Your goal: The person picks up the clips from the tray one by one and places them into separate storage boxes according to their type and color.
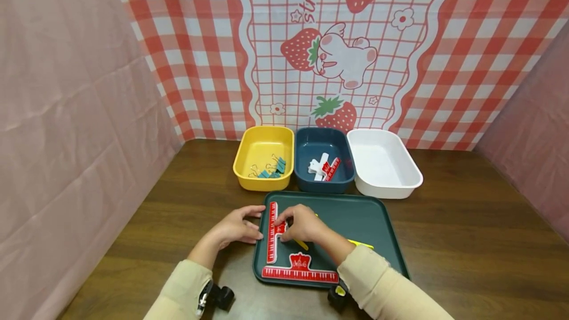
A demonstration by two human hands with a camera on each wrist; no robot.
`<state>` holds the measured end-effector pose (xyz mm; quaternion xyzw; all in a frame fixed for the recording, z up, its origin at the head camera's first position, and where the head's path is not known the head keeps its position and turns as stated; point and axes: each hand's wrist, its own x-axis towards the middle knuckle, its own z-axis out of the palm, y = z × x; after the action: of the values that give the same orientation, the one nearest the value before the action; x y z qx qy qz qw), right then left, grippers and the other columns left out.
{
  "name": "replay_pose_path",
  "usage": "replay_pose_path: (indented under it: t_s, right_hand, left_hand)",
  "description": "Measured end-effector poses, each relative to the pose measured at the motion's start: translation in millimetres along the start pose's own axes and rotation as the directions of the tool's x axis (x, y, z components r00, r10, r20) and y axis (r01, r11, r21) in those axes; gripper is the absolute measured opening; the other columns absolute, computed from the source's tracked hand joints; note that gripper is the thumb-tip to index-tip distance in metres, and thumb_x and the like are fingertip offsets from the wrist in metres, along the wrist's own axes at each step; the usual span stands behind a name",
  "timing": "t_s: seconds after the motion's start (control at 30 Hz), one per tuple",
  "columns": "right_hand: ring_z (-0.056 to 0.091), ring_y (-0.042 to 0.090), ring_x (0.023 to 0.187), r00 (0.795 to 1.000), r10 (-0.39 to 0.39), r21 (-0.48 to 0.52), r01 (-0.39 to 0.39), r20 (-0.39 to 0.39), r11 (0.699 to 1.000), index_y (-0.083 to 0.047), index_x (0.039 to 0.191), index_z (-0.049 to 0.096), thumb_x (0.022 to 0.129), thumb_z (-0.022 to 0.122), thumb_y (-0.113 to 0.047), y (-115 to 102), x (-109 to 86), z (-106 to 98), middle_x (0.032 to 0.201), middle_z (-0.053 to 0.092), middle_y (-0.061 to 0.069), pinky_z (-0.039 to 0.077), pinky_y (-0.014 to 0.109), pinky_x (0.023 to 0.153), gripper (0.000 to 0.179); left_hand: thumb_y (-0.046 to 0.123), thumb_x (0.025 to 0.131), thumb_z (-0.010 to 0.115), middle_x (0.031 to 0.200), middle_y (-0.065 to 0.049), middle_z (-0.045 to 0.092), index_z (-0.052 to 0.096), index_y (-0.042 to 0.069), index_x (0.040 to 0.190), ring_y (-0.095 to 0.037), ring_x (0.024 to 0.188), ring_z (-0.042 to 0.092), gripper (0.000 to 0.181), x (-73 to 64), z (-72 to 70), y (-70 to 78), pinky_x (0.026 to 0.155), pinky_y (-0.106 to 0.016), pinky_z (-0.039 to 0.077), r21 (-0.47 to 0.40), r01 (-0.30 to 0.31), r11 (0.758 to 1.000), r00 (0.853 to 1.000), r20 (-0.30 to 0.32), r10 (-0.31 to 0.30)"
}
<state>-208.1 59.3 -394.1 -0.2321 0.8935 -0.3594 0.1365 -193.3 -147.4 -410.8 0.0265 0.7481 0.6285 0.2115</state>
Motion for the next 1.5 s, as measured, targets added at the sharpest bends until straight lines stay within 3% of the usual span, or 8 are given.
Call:
replay_pose_path:
  t_s: [0.13, 0.53, 0.83, 1.07, 1.5]
  right_hand:
    - [0.049, 0.013, 0.068, 0.999, 0.027, 0.066, -0.025, -0.029, 0.997, -0.011, 0.088, 0.075, 0.064, 0.083, -0.005, 1.3, -0.4, 0.0, 0.078, 0.062, -0.003, 0.044, 0.025, 0.059, 0.026]
    - [0.052, 0.015, 0.067, 0.994, 0.106, 0.196, -0.099, -0.028, 0.976, -0.009, 0.090, 0.075, 0.067, 0.081, -0.002, 1.1, -4.2, -3.1, 0.080, 0.065, -0.001, 0.047, 0.026, 0.057, 0.025]
    - [0.052, 0.015, 0.069, 0.988, 0.141, 0.205, -0.126, -0.060, 0.971, -0.009, 0.090, 0.075, 0.067, 0.082, -0.005, 0.9, -7.9, -9.3, 0.082, 0.066, -0.001, 0.049, 0.025, 0.059, 0.025]
    - [0.054, 0.014, 0.070, 0.986, 0.121, 0.221, -0.093, -0.116, 0.971, -0.007, 0.090, 0.075, 0.065, 0.083, -0.004, 1.5, -10.8, -13.3, 0.084, 0.067, 0.000, 0.050, 0.026, 0.060, 0.026]
    - [0.052, 0.016, 0.071, 0.977, 0.143, 0.228, -0.105, -0.160, 0.968, -0.007, 0.093, 0.075, 0.067, 0.082, -0.005, -3.8, -16.0, -25.5, 0.087, 0.066, 0.001, 0.048, 0.026, 0.058, 0.027]
  left_hand:
    - [-0.012, 0.077, 0.067, 0.126, -0.020, 0.047, 0.043, 0.001, 0.136, -0.021, 0.084, 0.062, 0.065, -0.4, 0.8, 0.3, 0.069, -0.038, 0.057, 0.004, 0.007, 1.000, 1.000, -0.002, -0.007]
    - [-0.013, 0.076, 0.067, 0.126, -0.020, 0.045, 0.044, 0.002, 0.136, -0.021, 0.084, 0.062, 0.066, -0.5, 1.6, 0.0, 0.068, -0.039, 0.057, 0.004, 0.009, 1.000, 1.000, -0.010, -0.009]
    - [-0.014, 0.076, 0.067, 0.127, -0.020, 0.045, 0.043, 0.000, 0.136, -0.021, 0.082, 0.062, 0.067, -0.2, 1.3, -1.3, 0.068, -0.039, 0.057, -0.004, 0.006, 1.000, 1.000, -0.006, -0.006]
    - [-0.014, 0.076, 0.067, 0.126, -0.020, 0.045, 0.043, 0.001, 0.136, -0.021, 0.081, 0.063, 0.066, -0.9, 1.5, 0.1, 0.068, -0.039, 0.057, 0.004, 0.012, 1.000, 1.000, -0.014, -0.012]
    - [-0.014, 0.075, 0.068, 0.126, -0.020, 0.045, 0.043, 0.001, 0.136, -0.022, 0.082, 0.063, 0.067, -0.8, 0.4, 0.4, 0.068, -0.039, 0.057, -0.005, 0.007, 1.000, 1.000, -0.014, -0.007]
